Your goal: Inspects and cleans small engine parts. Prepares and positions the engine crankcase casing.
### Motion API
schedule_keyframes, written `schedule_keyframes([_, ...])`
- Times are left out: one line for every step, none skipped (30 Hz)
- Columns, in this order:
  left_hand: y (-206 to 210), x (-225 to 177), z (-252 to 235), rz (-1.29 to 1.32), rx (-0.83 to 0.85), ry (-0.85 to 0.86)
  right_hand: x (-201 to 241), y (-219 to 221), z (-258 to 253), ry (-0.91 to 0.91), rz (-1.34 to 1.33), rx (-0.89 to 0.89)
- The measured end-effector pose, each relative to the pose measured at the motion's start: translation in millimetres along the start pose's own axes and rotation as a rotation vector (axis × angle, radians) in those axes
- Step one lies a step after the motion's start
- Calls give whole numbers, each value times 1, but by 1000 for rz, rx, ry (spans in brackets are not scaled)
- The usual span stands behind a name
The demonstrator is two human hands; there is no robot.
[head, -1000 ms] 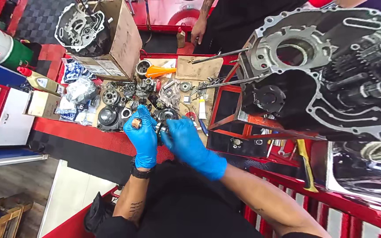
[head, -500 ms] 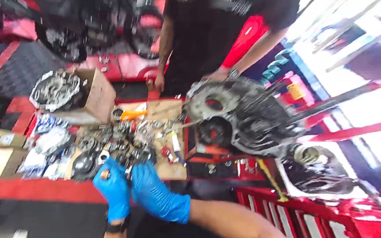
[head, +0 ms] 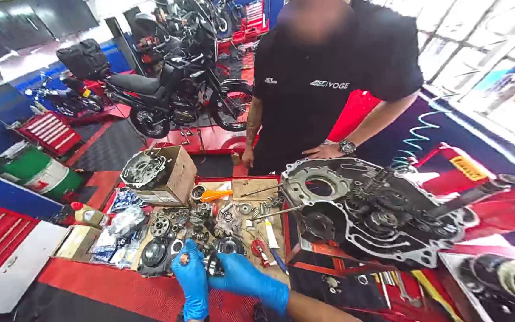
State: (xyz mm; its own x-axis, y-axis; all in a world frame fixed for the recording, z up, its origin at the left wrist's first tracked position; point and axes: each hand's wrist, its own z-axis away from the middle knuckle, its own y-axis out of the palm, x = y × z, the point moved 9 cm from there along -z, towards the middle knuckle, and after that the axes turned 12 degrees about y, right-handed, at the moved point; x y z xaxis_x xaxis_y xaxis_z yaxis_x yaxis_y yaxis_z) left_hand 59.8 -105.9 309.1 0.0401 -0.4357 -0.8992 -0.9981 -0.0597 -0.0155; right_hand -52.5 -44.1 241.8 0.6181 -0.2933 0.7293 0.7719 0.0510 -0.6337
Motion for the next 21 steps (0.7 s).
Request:
schedule_keyframes([-1, -1, 0, 5, -6, 10, -11, 3, -7, 62, -96, 108])
schedule_keyframes([-1, -2, -2, 14, -15, 13, -9, 1, -7, 54, -78, 69])
schedule_keyframes([0, -3, -4, 25, -22, 12, 1, -5, -1, -11, 6, -72])
schedule_keyframes([0, -4, -3, 28, -25, 11, 11, -5, 9, -68, 77, -173])
schedule_keyframes([0, -6, -4, 32, -26, 18, 14, -5, 12, -91, 81, -212])
schedule_keyframes([0, -8, -3, 32, -20, 26, 7, -5, 8, -51, -37, -135])
schedule_keyframes([0, -9, -3, 32, -14, 36, -9, 0, -3, 37, -254, 38])
schedule_keyframes([1, -9, -1, 33, -13, 43, -23, 11, -11, 129, -527, 259])
schedule_keyframes([1, -10, -1, 37, -9, 52, -28, 26, -13, 191, -761, 479])
schedule_keyframes([1, -11, -2, 44, -7, 57, -30, 38, -12, 233, -911, 640])
schedule_keyframes([2, -11, -3, 49, -7, 59, -29, 42, -10, 234, -944, 670])
schedule_keyframes([2, -12, -2, 51, -5, 57, -28, 37, -8, 186, -859, 559])
schedule_keyframes([2, -13, -2, 51, -2, 54, -25, 25, -4, 106, -662, 367])
schedule_keyframes([2, -14, -3, 57, -4, 52, -19, 12, 1, 23, -438, 174])
schedule_keyframes([2, -16, -3, 63, -7, 54, -14, 6, 4, -20, -327, 60])
schedule_keyframes([0, -17, -2, 67, -9, 55, -18, 8, 5, 23, -367, 72])
schedule_keyframes([0, -18, -2, 71, -16, 60, -24, 14, 2, 104, -487, 148])
schedule_keyframes([0, -18, -2, 67, -17, 68, -27, 20, 1, 147, -566, 213])
schedule_keyframes([0, -18, -1, 63, -14, 71, -22, 17, 3, 108, -488, 155])
schedule_keyframes([2, -18, -2, 60, -12, 73, -11, 6, 9, 7, -275, -23])
schedule_keyframes([2, -17, -2, 59, -13, 73, 3, -1, 19, -101, -89, -208])
